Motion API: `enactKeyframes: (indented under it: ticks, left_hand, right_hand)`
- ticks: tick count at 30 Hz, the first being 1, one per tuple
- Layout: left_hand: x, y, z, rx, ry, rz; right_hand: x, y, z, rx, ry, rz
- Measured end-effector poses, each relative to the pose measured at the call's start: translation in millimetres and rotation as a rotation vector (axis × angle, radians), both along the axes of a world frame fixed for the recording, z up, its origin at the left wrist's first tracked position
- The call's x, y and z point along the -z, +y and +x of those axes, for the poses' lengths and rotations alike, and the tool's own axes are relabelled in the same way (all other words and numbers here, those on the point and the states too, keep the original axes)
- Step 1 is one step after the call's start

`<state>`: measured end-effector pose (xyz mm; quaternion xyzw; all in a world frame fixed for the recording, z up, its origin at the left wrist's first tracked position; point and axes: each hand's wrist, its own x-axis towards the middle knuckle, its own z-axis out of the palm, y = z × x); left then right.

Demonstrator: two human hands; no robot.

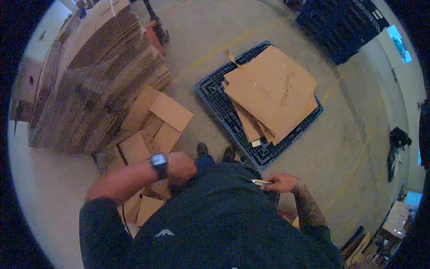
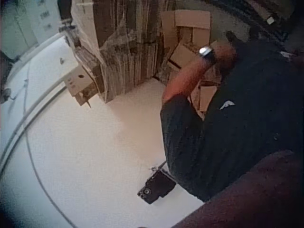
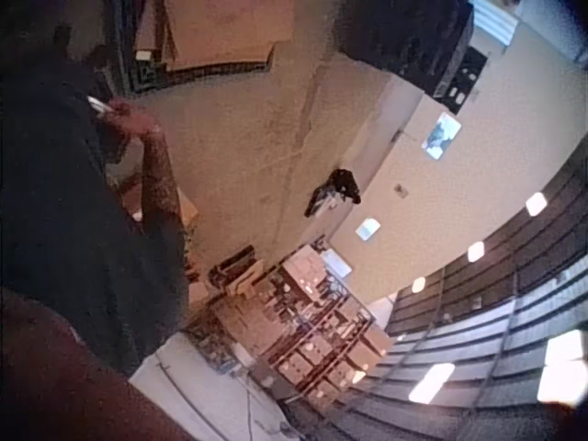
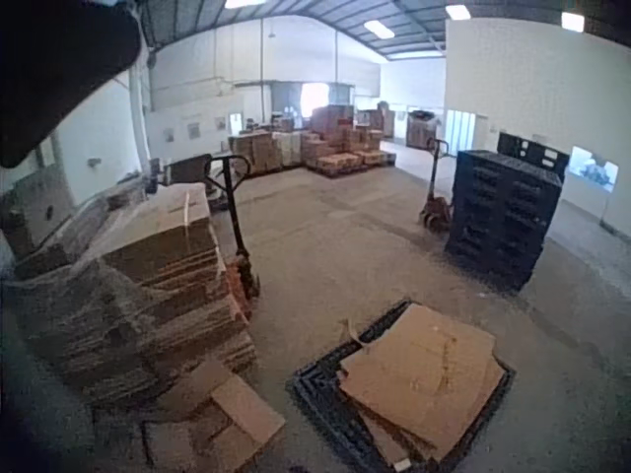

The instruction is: Use a utility knife to cut tape and flatten cardboard boxes in a warehouse.

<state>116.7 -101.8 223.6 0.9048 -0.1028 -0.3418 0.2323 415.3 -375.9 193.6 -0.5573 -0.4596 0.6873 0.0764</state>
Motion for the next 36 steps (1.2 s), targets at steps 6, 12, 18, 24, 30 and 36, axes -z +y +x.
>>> enactKeyframes:
  ticks: [6, 12, 18, 24, 30, 36]
  left_hand:
    - [43, -4, 73, 0.367, -0.194, 0.049]
    - [-23, -27, 151, 0.352, -0.236, 0.073]
    - [-25, 39, 112, 0.169, -0.278, -0.336]
    - [-49, 78, 29, -0.485, 0.192, -0.502]
    - [-2, 103, -5, -0.923, 0.722, -1.225]
    - [38, 64, 28, -0.475, -0.411, -0.557]
  right_hand:
    - [-14, 6, -14, 0.313, -0.016, -0.141]
    - [17, 48, -67, 0.741, 0.007, 0.173]
    - [21, 79, -104, 0.549, 0.016, 0.199]
    - [2, 93, -129, 0.819, 0.058, 0.046]
    - [11, 103, -143, 0.797, -0.024, 0.129]
    - [11, 103, -158, 0.915, 0.045, 0.263]
